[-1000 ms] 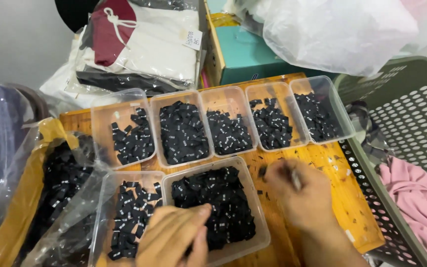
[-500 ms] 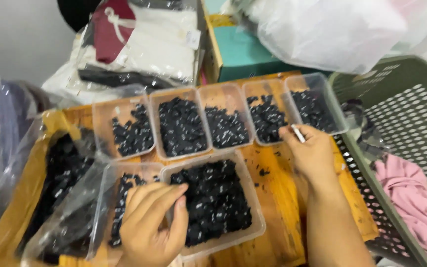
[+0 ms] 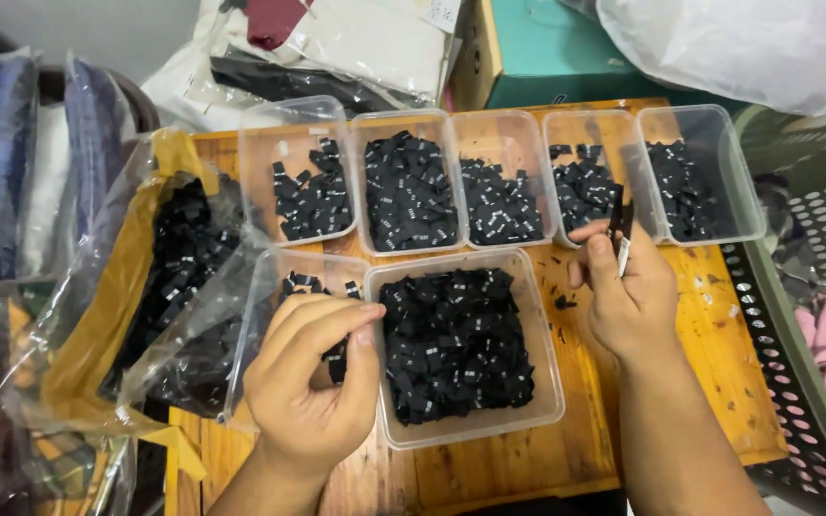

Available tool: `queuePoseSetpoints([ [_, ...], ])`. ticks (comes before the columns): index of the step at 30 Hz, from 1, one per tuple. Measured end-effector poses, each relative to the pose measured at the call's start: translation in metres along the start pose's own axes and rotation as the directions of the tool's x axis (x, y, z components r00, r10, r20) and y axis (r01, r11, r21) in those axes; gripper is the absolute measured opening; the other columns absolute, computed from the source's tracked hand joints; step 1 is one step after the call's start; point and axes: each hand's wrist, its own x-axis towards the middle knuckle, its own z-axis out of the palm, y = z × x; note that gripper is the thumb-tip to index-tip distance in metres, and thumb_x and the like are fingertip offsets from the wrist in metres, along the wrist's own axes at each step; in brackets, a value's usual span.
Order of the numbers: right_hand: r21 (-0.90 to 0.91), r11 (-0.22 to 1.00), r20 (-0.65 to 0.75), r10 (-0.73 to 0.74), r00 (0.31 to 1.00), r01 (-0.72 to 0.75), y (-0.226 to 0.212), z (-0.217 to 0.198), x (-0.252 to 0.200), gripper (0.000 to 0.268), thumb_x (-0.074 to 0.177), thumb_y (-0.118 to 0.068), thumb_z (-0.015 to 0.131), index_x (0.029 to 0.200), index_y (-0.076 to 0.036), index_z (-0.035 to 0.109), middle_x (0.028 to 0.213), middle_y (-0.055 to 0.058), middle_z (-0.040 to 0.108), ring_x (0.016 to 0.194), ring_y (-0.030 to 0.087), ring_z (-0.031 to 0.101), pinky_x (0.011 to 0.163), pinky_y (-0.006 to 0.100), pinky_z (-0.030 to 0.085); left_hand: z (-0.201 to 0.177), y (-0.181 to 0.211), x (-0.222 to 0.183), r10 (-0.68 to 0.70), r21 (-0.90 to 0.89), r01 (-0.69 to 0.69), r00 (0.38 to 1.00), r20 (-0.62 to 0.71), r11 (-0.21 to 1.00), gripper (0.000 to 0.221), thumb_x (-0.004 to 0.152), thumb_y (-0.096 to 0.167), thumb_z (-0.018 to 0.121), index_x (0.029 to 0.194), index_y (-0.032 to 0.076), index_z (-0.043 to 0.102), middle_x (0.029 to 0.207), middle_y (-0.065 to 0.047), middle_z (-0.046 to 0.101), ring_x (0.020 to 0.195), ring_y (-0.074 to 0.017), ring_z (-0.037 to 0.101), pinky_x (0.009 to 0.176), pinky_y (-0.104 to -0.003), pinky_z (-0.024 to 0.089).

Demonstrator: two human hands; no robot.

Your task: Trimming excess threads from small black fabric components using hand clippers at a sewing factory workbench.

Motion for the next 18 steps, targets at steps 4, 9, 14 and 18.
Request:
queuePoseSetpoints([
  [4, -0.046, 0.998, 0.034, -0.046, 0.998, 0.047, 0.001, 0.0, -0.003, 0.017, 0.094, -0.018, 0.042, 0.092, -0.005, 0.054, 0.068, 0.003, 0.048, 0.064, 0.011, 0.048, 0.062, 0.021, 0.039, -0.003, -0.001, 0.001, -0.033, -0.035, 0.033, 0.999, 0.0, 0.999, 0.009, 0.077, -0.007, 0.048, 0.078, -0.003, 0.057, 0.071, -0.011, 0.061, 0.064, -0.0212, 0.059, 0.062, -0.028, 0.047],
  [9, -0.032, 0.999, -0.004, 0.0, 1.0, 0.0, 0.008, 0.003, -0.003, 0.011, 0.093, -0.014, 0.05, 0.094, -0.007, 0.057, 0.068, -0.001, 0.048, 0.059, 0.006, 0.043, 0.054, 0.018, 0.036, -0.011, -0.005, 0.005, -0.053, -0.016, 0.058, 0.971, 0.233, 0.998, 0.012, 0.076, -0.004, 0.049, 0.079, 0.0, 0.06, 0.074, -0.008, 0.062, 0.067, -0.0215, 0.056, 0.067, -0.03, 0.045],
  [14, -0.201, 0.979, 0.013, 0.041, 0.999, -0.038, 0.004, 0.002, -0.003, 0.009, 0.085, -0.006, 0.059, 0.093, -0.007, 0.056, 0.074, 0.001, 0.051, 0.064, 0.008, 0.046, 0.061, 0.022, 0.043, -0.008, -0.008, 0.002, 0.018, 0.034, -0.035, 0.914, 0.404, 0.999, 0.011, 0.074, -0.001, 0.054, 0.081, 0.004, 0.062, 0.075, -0.004, 0.06, 0.077, -0.022, 0.052, 0.071, -0.032, 0.034],
  [18, -0.259, 0.916, 0.272, -0.235, 0.933, 0.306, -0.004, 0.0, -0.009, 0.02, 0.079, -0.017, 0.064, 0.096, -0.011, 0.055, 0.053, -0.005, 0.041, 0.044, 0.006, 0.036, 0.04, 0.02, 0.034, -0.007, -0.015, 0.0, 0.044, 0.076, -0.064, 0.968, 0.245, 0.995, 0.009, 0.072, 0.0, 0.058, 0.079, 0.002, 0.064, 0.069, -0.005, 0.063, 0.067, -0.0173, 0.054, 0.067, -0.029, 0.037],
])
